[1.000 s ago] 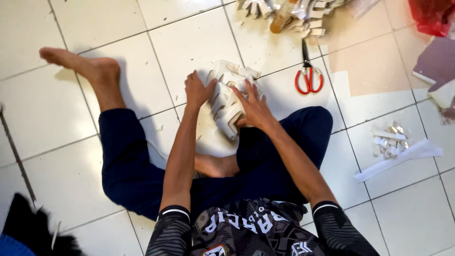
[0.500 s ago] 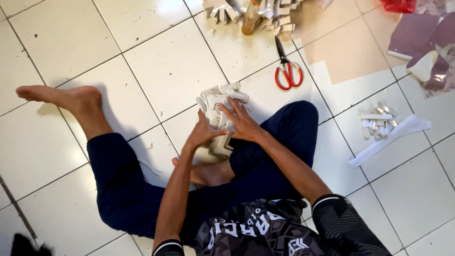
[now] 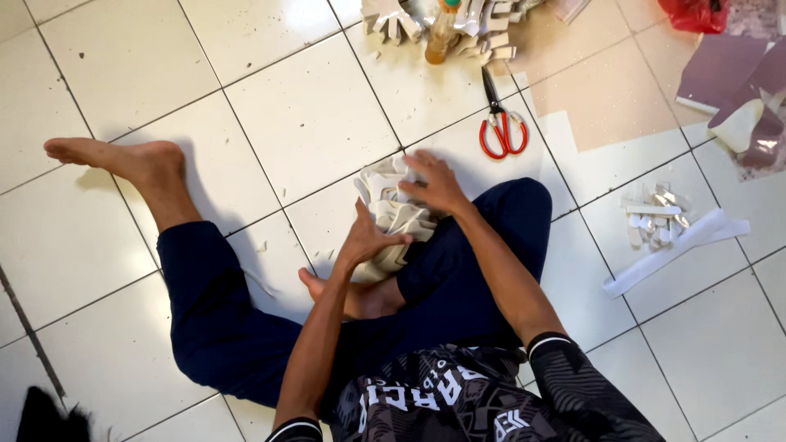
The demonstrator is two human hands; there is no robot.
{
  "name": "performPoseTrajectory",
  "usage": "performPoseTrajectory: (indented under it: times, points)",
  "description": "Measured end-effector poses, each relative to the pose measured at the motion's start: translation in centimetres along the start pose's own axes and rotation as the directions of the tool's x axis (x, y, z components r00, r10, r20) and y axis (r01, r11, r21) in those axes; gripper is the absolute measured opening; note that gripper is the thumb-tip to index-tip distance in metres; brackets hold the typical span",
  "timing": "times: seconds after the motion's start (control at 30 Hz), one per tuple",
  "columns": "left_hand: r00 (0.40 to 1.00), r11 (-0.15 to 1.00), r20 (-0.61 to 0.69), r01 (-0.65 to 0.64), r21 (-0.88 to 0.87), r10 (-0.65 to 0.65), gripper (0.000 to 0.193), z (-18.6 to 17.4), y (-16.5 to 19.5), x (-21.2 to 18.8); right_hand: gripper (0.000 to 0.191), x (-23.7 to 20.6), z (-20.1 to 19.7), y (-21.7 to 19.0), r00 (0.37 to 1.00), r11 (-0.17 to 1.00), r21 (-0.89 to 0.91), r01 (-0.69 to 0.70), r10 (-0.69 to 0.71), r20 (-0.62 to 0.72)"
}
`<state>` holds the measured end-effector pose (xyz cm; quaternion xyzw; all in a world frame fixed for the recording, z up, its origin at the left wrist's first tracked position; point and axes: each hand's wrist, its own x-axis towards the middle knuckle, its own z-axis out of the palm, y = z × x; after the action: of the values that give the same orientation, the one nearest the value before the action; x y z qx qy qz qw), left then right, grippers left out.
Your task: The person sits on the floor gathering cut white shoe-upper pieces, trims scraps with scissors, and carries a stack of pieces to a treadle sewing machine. They oil the machine, then guide the shoe components under the needle one at a time, stitching them and placing finished pieces on a growing pile.
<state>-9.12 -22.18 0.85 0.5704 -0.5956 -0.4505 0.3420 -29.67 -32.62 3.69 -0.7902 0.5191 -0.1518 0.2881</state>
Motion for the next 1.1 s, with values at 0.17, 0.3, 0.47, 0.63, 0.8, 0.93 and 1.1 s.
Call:
performPoseTrajectory:
  times: [0.17, 0.3, 0.47, 0.63, 0.8, 0.93, 1.1]
  points:
    - [0.950, 0.951, -0.040, 0.310, 0.016, -0.309, 0.121, 1.3, -0.7, -0.5, 0.041, -0.4, -0.1, -0.8, 0.987, 0.973, 0.216, 0.082, -0.109, 0.115]
    - [0.882, 0.879, -0.145, 0.465, 0.106, -0.449, 0.121, 0.3, -1.5, -0.2, 0.030, 0.8, -3.8, 1.6, 0.928, 0.979, 0.180, 0.095, -0.022, -0.371]
    - [0.905, 0.891, -0.229, 0.258, -0.374, -0.358, 0.073, -3.1, -0.6, 0.1, 0.055, 1.5, -8.1, 6.5, 0.738, 0.913, -0.037, -0.407, 0.305, -0.601]
    - [0.911, 0.568, -0.149, 0.106, -0.816, -0.385, 0.069, -4.6, 0.8, 3.0, 0.087, 0.3, -5.5, 5.7, 0.866, 0.927, 0.180, -0.329, 0.373, -0.333]
    - [0.946, 0.427, -0.062, 0.085, -0.900, -0.319, 0.068, -2.3, 2.2, 5.0, 0.069, -3.0, -3.0, 2.5, 0.912, 0.887, 0.431, -0.165, 0.304, -0.275]
    - [0.966, 0.423, 0.091, 0.189, -0.886, -0.241, 0.068, 1.8, 5.3, 6.3, 0.067, -9.4, -2.4, 0.0, 0.911, 0.898, 0.440, -0.009, 0.188, -0.366]
    - [0.923, 0.512, 0.366, 0.372, -0.774, -0.118, 0.071, 9.0, 11.7, 5.8, 0.035, -19.3, -3.2, 1.5, 0.877, 0.934, 0.296, -0.200, 0.306, -0.371]
